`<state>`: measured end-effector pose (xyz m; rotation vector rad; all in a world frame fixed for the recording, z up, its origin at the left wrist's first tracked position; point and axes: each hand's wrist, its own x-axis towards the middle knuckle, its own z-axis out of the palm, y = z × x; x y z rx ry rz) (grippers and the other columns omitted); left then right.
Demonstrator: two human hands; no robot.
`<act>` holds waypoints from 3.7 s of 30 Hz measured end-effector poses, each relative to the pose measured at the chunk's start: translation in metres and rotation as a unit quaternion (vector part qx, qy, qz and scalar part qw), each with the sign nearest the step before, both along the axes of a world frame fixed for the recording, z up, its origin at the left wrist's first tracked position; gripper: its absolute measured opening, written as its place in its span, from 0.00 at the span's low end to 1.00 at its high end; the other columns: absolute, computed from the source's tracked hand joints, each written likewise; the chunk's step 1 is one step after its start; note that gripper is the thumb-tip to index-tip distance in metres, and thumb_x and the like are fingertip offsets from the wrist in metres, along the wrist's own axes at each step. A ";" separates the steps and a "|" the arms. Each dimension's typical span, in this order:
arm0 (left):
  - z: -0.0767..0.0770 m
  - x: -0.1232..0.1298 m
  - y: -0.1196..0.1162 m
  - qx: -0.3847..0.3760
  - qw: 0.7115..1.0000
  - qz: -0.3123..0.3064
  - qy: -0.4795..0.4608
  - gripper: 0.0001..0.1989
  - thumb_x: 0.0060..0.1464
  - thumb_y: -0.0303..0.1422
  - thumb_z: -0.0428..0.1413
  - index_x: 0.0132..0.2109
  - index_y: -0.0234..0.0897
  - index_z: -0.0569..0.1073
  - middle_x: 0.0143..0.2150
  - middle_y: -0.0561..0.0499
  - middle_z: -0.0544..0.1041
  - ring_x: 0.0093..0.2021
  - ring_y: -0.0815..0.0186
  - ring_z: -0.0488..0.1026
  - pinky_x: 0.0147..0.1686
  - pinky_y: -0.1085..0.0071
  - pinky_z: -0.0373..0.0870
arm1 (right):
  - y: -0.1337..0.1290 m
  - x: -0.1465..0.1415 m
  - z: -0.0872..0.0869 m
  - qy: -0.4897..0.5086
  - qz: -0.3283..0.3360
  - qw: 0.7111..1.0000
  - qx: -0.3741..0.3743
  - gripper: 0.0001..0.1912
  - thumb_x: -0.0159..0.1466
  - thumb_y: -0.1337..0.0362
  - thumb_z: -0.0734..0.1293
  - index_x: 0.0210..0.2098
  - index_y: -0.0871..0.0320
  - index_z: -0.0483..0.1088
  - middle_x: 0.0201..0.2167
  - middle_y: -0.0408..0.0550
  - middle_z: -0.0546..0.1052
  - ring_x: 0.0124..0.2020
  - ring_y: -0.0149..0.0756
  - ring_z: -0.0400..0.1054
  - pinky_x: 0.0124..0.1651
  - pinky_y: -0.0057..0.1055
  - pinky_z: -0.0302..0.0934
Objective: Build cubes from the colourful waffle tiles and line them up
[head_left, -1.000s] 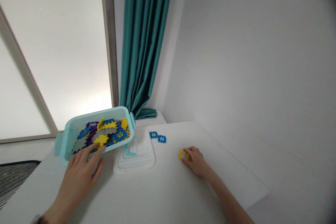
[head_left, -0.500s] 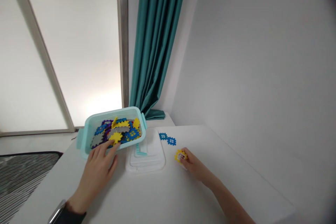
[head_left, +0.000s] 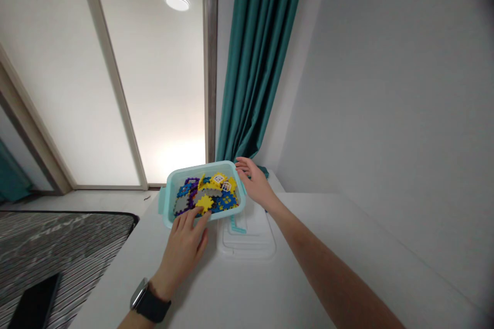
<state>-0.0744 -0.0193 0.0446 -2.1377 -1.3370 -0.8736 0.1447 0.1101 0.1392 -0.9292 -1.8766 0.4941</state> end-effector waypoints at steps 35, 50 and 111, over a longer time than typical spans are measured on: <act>0.000 0.000 0.000 -0.014 1.000 -0.006 -0.027 0.18 0.62 0.27 0.51 0.58 0.39 0.71 0.55 0.39 0.72 0.53 0.51 0.70 0.52 0.53 0.69 | -0.048 0.144 -0.135 -0.233 -0.229 0.944 -0.047 0.22 0.57 0.68 0.63 0.52 0.57 0.65 0.46 0.53 0.72 0.42 0.46 0.70 0.46 0.42 0.65; 0.003 -0.002 -0.003 -0.045 0.998 -0.007 -0.041 0.20 0.59 0.23 0.51 0.57 0.39 0.72 0.55 0.40 0.73 0.54 0.50 0.70 0.52 0.51 0.69 | -0.004 -0.071 0.008 -0.115 0.004 0.990 0.087 0.20 0.62 0.73 0.63 0.51 0.50 0.73 0.43 0.47 0.73 0.48 0.42 0.68 0.57 0.39 0.61; 0.095 -0.105 0.011 -0.327 0.939 -0.072 0.084 0.40 0.53 0.45 0.64 0.69 0.47 0.60 0.66 0.40 0.66 0.64 0.44 0.65 0.60 0.49 0.66 | -0.075 0.009 -0.114 0.008 0.042 0.984 -0.174 0.26 0.69 0.51 0.59 0.62 0.55 0.64 0.38 0.48 0.74 0.39 0.42 0.71 0.48 0.41 0.68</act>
